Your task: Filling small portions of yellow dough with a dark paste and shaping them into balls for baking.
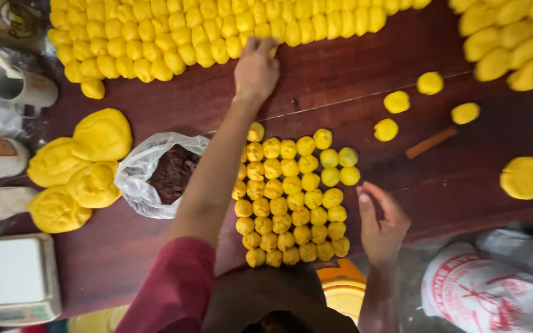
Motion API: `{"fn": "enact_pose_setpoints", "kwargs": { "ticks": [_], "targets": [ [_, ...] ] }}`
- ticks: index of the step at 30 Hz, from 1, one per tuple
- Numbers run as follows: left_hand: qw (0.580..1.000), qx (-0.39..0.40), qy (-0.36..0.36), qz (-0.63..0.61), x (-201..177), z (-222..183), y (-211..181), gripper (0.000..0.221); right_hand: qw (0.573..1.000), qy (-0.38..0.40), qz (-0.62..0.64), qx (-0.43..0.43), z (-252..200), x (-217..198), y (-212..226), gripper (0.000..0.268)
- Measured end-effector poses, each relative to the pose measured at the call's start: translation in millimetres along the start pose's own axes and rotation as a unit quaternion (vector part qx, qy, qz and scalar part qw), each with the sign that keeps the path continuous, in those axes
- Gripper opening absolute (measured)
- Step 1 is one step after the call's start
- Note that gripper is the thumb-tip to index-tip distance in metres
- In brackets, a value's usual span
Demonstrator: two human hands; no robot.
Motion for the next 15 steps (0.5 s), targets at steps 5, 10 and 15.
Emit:
{"fn": "enact_pose_setpoints", "kwargs": {
  "ticks": [5, 10, 15],
  "targets": [
    [0.884, -0.051, -0.033, -0.464, -20, -103, 31, 0.031, 0.992, -0.007, 0.126, 0.012, -28, 38, -13, 0.023],
    [0.634, -0.126, 0.043, -0.762, -81, -264, -13, 0.042, 0.965, 0.085, 0.249, 0.024, -27, 151, 33, 0.028],
    [0.682, -0.091, 0.104, -0.718, -120, -372, 39, 0.053, 0.973, 0.212, 0.089, -0.019, -75, 255, 90, 0.026]
  ]
}}
Point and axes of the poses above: each hand's wrist, its own z-axis towards the middle knuckle, its own x-axis out of the palm, y = z × x, the point moved 5 cm from there along z, towards the middle knuckle, and after that the axes turned 10 degrees about y, right-handed, at the moved point
